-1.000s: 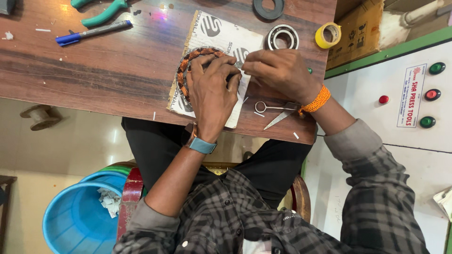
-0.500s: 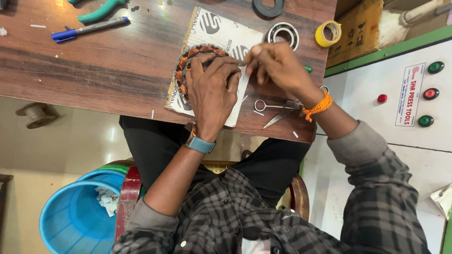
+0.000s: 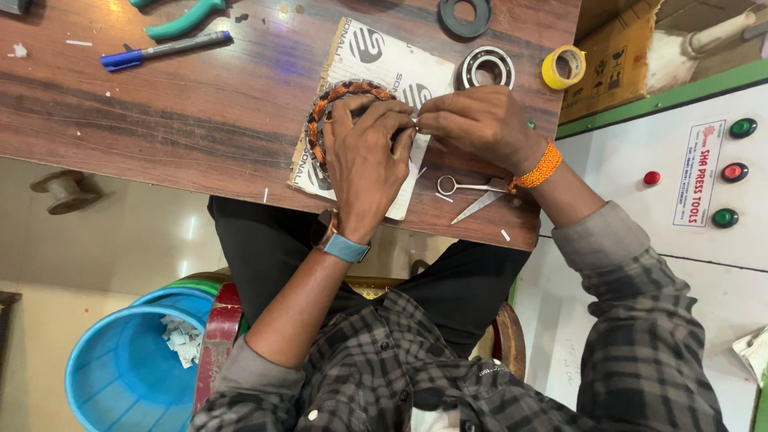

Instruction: The person sits at a workbench trimming excess material from a motor stator winding with scissors, picking off small wedges and debris from between the copper coils by hand, and turning the stator over to work on its other side. They also handle a bearing and reposition the stator on a paper pad while working around its circumference.

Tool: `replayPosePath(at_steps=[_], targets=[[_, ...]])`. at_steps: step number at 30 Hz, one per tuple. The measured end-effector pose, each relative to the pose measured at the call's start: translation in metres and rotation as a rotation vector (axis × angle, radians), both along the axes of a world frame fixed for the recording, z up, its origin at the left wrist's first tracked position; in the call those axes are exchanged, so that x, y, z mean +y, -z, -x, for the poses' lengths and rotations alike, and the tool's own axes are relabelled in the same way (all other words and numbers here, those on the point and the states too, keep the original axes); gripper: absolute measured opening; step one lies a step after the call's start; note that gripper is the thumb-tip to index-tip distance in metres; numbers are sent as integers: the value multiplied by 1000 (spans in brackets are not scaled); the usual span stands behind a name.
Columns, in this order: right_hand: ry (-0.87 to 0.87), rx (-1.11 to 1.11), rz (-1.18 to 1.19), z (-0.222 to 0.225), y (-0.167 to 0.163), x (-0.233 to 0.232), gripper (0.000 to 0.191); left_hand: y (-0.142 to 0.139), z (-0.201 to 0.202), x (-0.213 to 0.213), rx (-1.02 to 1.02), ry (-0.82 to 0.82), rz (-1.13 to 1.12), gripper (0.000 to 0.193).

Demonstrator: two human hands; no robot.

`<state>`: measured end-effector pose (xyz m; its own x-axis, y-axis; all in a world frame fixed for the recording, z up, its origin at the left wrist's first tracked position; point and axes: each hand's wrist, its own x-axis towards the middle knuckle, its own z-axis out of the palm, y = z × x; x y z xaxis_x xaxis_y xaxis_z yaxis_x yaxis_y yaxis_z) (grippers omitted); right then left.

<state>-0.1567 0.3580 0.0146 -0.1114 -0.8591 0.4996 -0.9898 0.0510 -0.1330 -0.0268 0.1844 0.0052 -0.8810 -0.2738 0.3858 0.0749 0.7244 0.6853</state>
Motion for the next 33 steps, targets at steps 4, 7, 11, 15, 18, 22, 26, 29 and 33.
replayPosePath(at_steps=[4,7,11,15,18,22,26,29,33], targets=[[232,-699,-68,-10,14,-3,14,1,0,0,22,-3,6,14],[268,-1678,-52,-10,20,-4,9,2,-1,1,19,3,8,13],[361,-1230,-77,-7,15,-3,17,2,-1,0,19,-6,16,10],[274,-407,-16,-11,3,1,23,3,-1,-1,32,-9,17,12],[121,-18,-19,-11,-5,2,20,4,-2,-1,39,-4,15,13],[23,89,-85,-4,-10,4,18,3,-1,0,22,-10,18,12],[13,144,-106,-1,-9,5,22,2,0,-1,22,-14,18,13],[17,145,-100,1,-4,6,27,3,-1,0,20,-11,6,13],[-24,216,-48,4,4,4,22,4,0,0,16,-17,-10,10]])
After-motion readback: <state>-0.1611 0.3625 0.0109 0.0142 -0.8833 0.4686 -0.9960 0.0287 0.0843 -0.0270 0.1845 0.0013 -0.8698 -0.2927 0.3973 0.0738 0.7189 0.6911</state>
